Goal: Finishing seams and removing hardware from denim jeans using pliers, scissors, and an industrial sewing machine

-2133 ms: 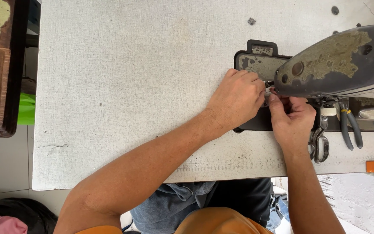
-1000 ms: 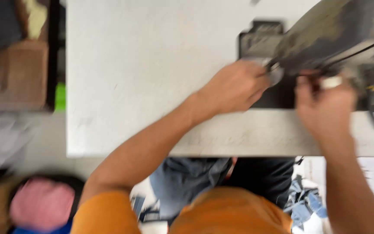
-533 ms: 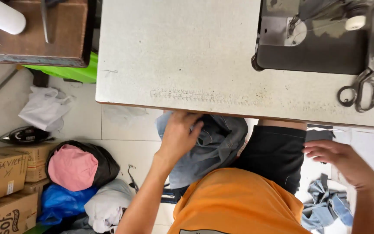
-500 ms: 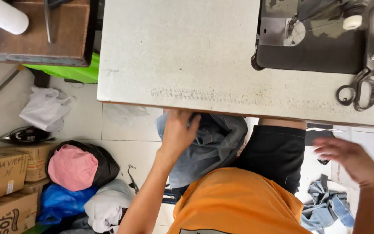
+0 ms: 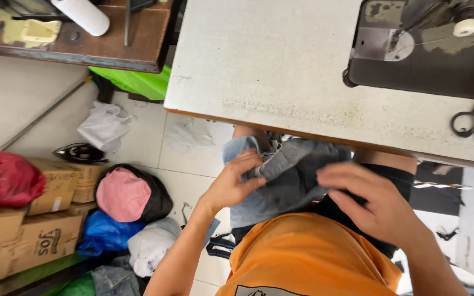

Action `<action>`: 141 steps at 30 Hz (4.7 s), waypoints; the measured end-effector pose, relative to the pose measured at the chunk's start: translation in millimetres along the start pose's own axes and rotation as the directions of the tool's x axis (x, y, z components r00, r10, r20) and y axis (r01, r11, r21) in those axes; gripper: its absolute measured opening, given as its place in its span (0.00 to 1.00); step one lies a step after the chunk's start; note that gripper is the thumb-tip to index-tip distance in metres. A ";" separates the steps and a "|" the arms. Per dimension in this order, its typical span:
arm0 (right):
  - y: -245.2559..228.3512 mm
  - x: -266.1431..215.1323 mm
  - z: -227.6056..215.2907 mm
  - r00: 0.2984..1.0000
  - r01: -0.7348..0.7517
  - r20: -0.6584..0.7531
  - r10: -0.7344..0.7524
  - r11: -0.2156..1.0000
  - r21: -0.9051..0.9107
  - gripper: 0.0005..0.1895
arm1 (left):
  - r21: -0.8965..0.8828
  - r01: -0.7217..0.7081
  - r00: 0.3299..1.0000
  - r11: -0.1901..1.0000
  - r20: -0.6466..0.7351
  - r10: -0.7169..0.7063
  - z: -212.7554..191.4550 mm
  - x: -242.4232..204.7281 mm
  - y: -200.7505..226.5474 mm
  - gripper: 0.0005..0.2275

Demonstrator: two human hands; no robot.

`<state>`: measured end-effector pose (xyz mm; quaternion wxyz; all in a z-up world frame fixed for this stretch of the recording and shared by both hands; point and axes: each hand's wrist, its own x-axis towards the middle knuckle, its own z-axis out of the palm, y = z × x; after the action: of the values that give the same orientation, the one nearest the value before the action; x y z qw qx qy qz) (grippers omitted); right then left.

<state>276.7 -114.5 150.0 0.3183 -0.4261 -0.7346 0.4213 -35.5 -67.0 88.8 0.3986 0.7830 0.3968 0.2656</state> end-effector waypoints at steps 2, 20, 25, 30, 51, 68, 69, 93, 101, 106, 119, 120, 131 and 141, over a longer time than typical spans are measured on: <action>-26.5 40.0 4.9 0.970 0.242 0.017 -0.241 0.963 -0.116 0.18 | -0.295 0.070 0.997 0.953 0.049 -0.058 -23.3 -16.2 44.3 0.03; -51.3 112.0 -5.6 0.856 -0.456 0.373 0.358 0.863 0.217 0.04 | -0.108 0.236 0.963 0.966 -0.109 -0.247 -89.3 -22.9 104.1 0.14; -50.8 106.4 -1.8 0.866 -0.388 0.381 0.325 0.916 0.101 0.06 | 0.152 0.168 0.985 0.974 0.025 -0.173 -73.7 4.7 118.3 0.09; -66.7 94.5 13.1 0.916 -0.368 0.106 0.387 0.916 -0.157 0.05 | 0.358 0.201 0.978 0.912 -0.129 -0.165 -45.2 11.0 102.6 0.14; -42.7 79.6 87.3 0.981 0.163 -0.143 -0.128 0.949 0.268 0.06 | -0.211 0.070 0.765 0.975 -0.615 -0.188 0.5 -33.2 76.4 0.06; 5.9 52.8 111.6 0.741 0.612 -0.333 -0.583 0.791 -0.023 0.09 | 0.475 -0.361 0.515 0.803 -0.616 0.596 33.1 -46.8 60.3 0.11; 11.3 49.4 111.8 0.751 0.600 -0.326 -0.574 0.799 -0.023 0.09 | 0.462 -0.359 0.519 0.811 -0.624 0.584 35.7 -46.8 62.9 0.11; -112.3 139.4 48.7 0.841 0.413 0.297 -0.453 0.891 0.190 0.03 | 0.040 -0.268 0.748 0.962 -0.621 0.235 -95.8 -29.9 170.7 0.16; -183.2 97.2 82.9 0.720 0.495 0.080 -0.690 0.430 -0.755 0.09 | -0.596 -0.060 0.903 0.801 -0.374 -0.211 -147.1 -27.2 105.6 0.07; -90.6 120.8 136.1 0.780 0.387 -0.005 -0.625 0.489 -0.782 0.08 | -0.754 0.075 0.765 0.653 -0.377 -0.523 -127.3 -32.9 27.3 0.07; -61.2 121.4 35.2 0.955 0.142 -0.283 0.088 0.702 0.698 0.08 | 0.651 -0.390 0.690 0.652 -0.262 0.674 -116.4 166.6 177.5 0.10; -40.4 119.9 23.3 0.954 0.126 -0.278 0.109 0.698 0.705 0.08 | 0.638 -0.389 0.703 0.665 -0.261 0.662 -88.6 202.7 149.3 0.10; 163.6 101.3 -121.8 0.735 -0.367 -0.652 -0.184 0.702 -0.611 0.22 | 0.487 -0.318 0.905 0.813 -0.099 0.413 43.2 295.5 24.3 0.05; 118.2 124.1 -124.2 0.860 -0.098 -0.451 -0.240 0.789 -0.606 0.02 | 0.450 -0.241 0.948 0.860 -0.082 0.309 46.8 288.9 22.3 0.06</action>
<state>367.7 73.0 113.2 0.3608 -0.5716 -0.7366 0.0220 165.1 146.2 110.9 0.1408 0.8782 0.3589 0.2833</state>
